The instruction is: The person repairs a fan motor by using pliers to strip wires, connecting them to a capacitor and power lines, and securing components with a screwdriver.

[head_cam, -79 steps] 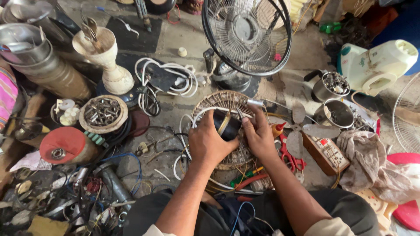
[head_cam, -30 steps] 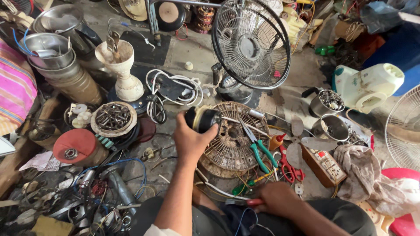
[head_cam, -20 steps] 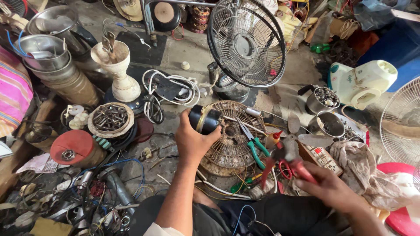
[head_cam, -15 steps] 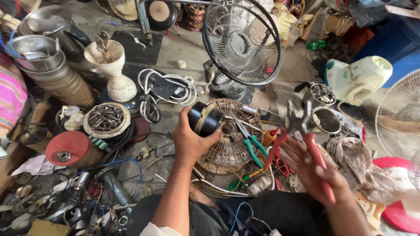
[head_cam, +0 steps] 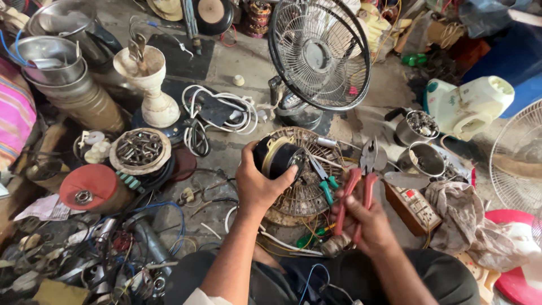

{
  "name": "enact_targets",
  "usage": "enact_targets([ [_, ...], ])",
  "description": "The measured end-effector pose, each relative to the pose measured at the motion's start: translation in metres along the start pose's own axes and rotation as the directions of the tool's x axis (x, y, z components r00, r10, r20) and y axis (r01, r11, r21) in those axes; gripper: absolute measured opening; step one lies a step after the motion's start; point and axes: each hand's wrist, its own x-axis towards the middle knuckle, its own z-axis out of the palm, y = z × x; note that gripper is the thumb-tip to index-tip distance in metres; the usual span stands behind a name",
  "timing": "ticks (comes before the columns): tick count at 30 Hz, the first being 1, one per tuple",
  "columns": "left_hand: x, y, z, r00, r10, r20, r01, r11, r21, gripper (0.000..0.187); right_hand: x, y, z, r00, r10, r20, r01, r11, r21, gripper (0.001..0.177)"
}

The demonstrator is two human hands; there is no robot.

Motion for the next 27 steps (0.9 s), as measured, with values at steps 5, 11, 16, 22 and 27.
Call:
enact_targets([
  [5, 0.003, -0.001, -0.002, 0.998, -0.048, 0.046, 0.049, 0.998, -0.031, 0.076, 0.009, 0.025, 0.027, 0.993, -0.09, -0.07, 0.059, 0.931, -0.36, 0.043],
  [11, 0.001, -0.003, -0.001, 0.995, -0.101, 0.018, 0.102, 0.994, -0.027, 0.077, 0.026, 0.018, 0.043, 0.995, 0.052, -0.083, -0.098, 0.565, -0.819, 0.028],
  [16, 0.003, -0.008, -0.007, 0.999, -0.032, -0.02, 0.031, 0.999, -0.007, 0.075, 0.023, 0.017, 0.055, 0.997, 0.032, -0.076, -0.079, 0.638, -0.766, 0.028],
  [22, 0.002, -0.013, -0.007, 0.996, -0.086, -0.038, 0.083, 0.995, -0.055, 0.077, 0.015, 0.025, 0.058, 0.988, 0.071, -0.137, -0.151, 0.632, -0.76, 0.031],
  [27, 0.003, -0.02, -0.001, 0.987, -0.107, -0.12, 0.092, 0.988, -0.123, 0.076, -0.005, 0.066, 0.047, 0.984, -0.167, 0.064, 0.169, 0.754, -0.635, 0.028],
])
